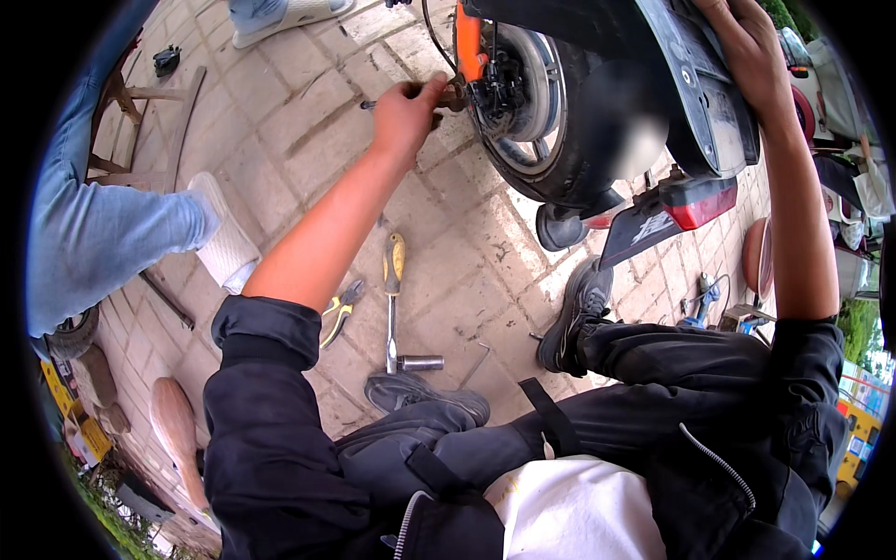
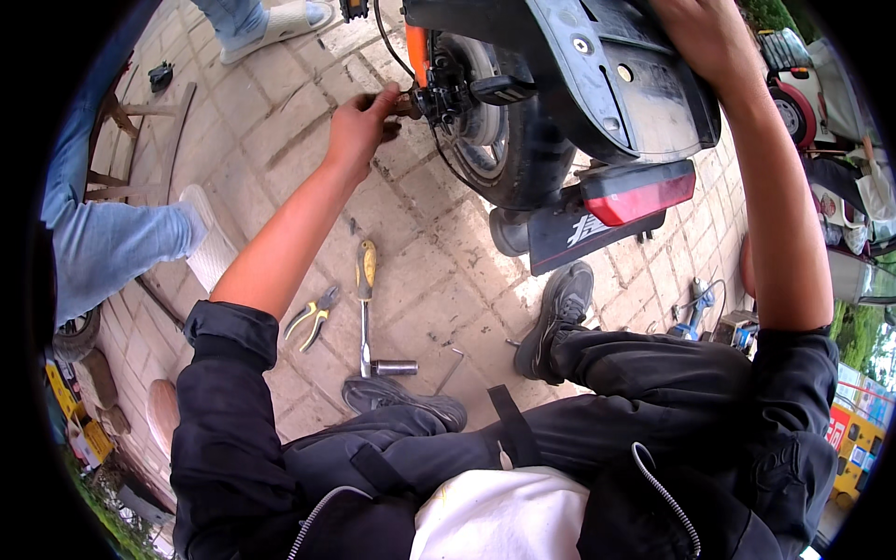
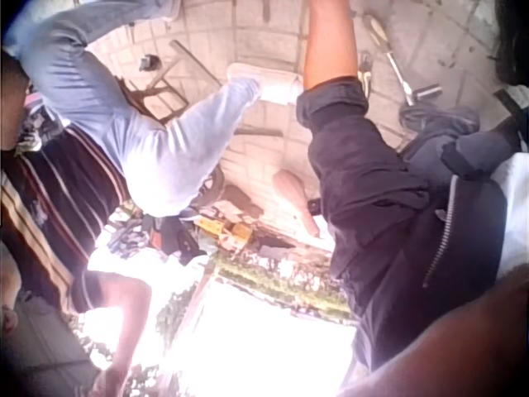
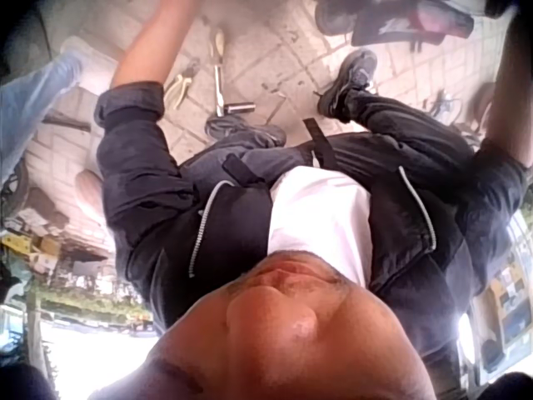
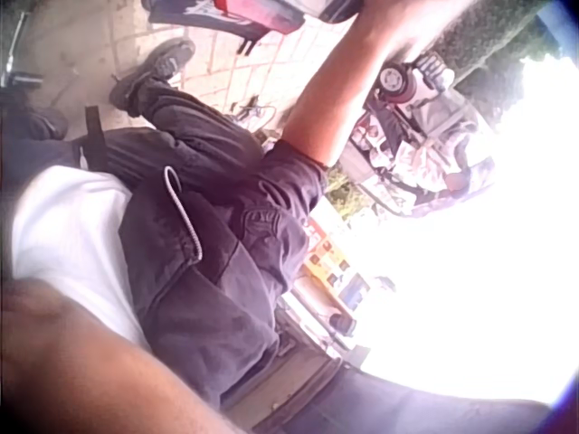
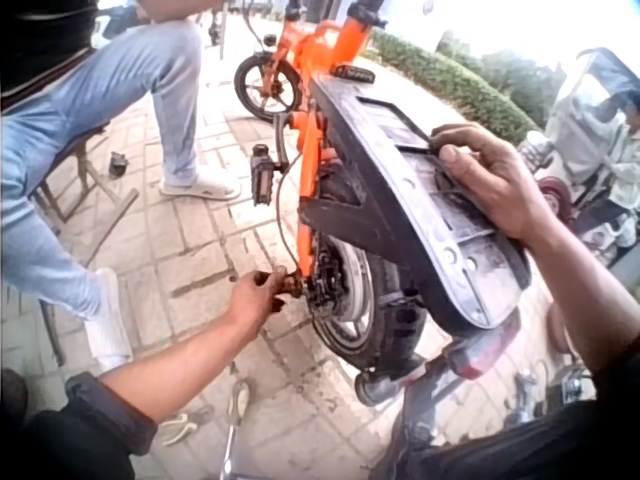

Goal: The person uses a ratchet wrench to tighten bolts on the rear wheel hub of an orange electric scooter. They also handle the rear fender, lifting it to access the wheel area, and use a screwdriver to adjust components near the brake assembly.

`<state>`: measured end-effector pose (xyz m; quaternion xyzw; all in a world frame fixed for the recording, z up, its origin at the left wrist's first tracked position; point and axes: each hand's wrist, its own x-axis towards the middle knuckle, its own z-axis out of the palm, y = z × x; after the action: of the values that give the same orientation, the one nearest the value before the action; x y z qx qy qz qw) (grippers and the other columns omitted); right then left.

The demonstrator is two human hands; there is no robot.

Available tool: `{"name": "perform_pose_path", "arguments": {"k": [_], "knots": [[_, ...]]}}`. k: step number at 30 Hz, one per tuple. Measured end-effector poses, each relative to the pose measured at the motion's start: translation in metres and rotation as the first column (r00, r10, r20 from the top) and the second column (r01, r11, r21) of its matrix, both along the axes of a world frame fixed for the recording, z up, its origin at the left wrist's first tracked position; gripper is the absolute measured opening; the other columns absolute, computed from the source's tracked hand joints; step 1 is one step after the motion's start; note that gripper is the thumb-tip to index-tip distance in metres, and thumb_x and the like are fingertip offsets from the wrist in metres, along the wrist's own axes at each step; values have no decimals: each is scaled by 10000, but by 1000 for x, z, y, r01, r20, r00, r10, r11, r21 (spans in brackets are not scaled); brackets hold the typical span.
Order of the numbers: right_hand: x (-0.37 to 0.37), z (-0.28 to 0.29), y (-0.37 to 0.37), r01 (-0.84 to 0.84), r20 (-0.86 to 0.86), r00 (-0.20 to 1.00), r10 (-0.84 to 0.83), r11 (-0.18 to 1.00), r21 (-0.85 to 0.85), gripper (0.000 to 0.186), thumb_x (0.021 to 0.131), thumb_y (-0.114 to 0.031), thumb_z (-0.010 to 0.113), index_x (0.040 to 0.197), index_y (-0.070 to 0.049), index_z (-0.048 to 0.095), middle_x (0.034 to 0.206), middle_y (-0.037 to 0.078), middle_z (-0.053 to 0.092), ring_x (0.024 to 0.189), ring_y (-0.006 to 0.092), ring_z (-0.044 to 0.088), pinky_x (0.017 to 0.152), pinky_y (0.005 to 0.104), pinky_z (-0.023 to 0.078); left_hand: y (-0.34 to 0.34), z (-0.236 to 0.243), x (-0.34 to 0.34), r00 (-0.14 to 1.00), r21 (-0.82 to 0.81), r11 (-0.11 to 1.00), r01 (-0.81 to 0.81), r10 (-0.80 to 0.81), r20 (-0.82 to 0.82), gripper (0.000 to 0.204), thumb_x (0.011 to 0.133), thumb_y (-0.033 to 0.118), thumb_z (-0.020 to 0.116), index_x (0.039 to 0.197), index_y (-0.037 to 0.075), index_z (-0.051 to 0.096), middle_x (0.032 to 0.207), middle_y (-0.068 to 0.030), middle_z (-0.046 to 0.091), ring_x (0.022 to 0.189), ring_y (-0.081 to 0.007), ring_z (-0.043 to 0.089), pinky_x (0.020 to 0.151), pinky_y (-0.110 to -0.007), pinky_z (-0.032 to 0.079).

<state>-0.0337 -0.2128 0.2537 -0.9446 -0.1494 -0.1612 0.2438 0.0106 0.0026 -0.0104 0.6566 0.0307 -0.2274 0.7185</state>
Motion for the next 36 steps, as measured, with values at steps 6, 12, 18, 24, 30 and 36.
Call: {"name": "perform_pose_path", "arguments": {"k": [6, 12, 18, 24, 30, 36], "knots": [[5, -3, -1, 20, 13, 1000, -21, 1000, 18, 300, 897, -263, 539, 1014, 10, 583, 1013, 45, 557, 908, 100, 481, 788, 228, 389, 4, -6, 4, 995, 71, 993, 93, -90, -35, 341, 862, 356, 584, 920, 23, 625, 744, -40, 602, 614, -114, 529, 566, -247, 447], [1, -3, -3, 56, 6, 998, -56, 998, 11, 308, 893, -269, 545, 1016, 11, 584, 996, 39, 558, 895, 98, 487, 785, 226, 390, -1, 6, -3, 992, 32, 999, 14, -10, -127, 319, 868, 336, 570, 865, 21, 622, 687, -22, 563, 560, -104, 485, 482, -247, 383], [-1, -2, 6, 4, 41, 999, -5, 1000, 12, 314, 893, -275, 545, 1018, 11, 584, 995, 36, 558, 894, 96, 486, 778, 225, 391, 5, -8, 7, 994, 3, 997, 72, -72, -88, 375, 864, 390, 557, 850, 19, 607, 684, -37, 547, 503, -109, 440, 423, -254, 334], [0, 1, 2, 87, -25, 996, -87, 996, -2, 310, 893, -274, 546, 1013, 9, 582, 996, 29, 553, 880, 90, 480, 765, 220, 389, 8, 4, 2, 938, -60, 996, 68, -85, -337, 368, 880, 393, 531, 849, 36, 615, 633, 3, 473, 477, -105, 387, 413, -260, 306], [5, -6, -5, 34, -7, 999, -33, 996, 85, 294, 895, -260, 548, 1012, 7, 582, 949, 17, 551, 845, 76, 471, 733, 206, 383, 9, -5, 1, 982, -22, 994, 106, -108, -157, 416, 883, 430, 519, 818, 27, 598, 592, 11, 417, 467, -101, 368, 403, -260, 295], [5, -4, -4, 36, -7, 999, -36, 998, 42, 292, 900, -255, 545, 1020, 9, 577, 902, -12, 534, 778, 52, 452, 681, 187, 376, 11, -1, 6, 915, -146, 987, 73, -124, -384, 352, 867, 362, 569, 843, 11, 585, 602, 12, 441, 482, -98, 378, 404, -257, 295]]}}
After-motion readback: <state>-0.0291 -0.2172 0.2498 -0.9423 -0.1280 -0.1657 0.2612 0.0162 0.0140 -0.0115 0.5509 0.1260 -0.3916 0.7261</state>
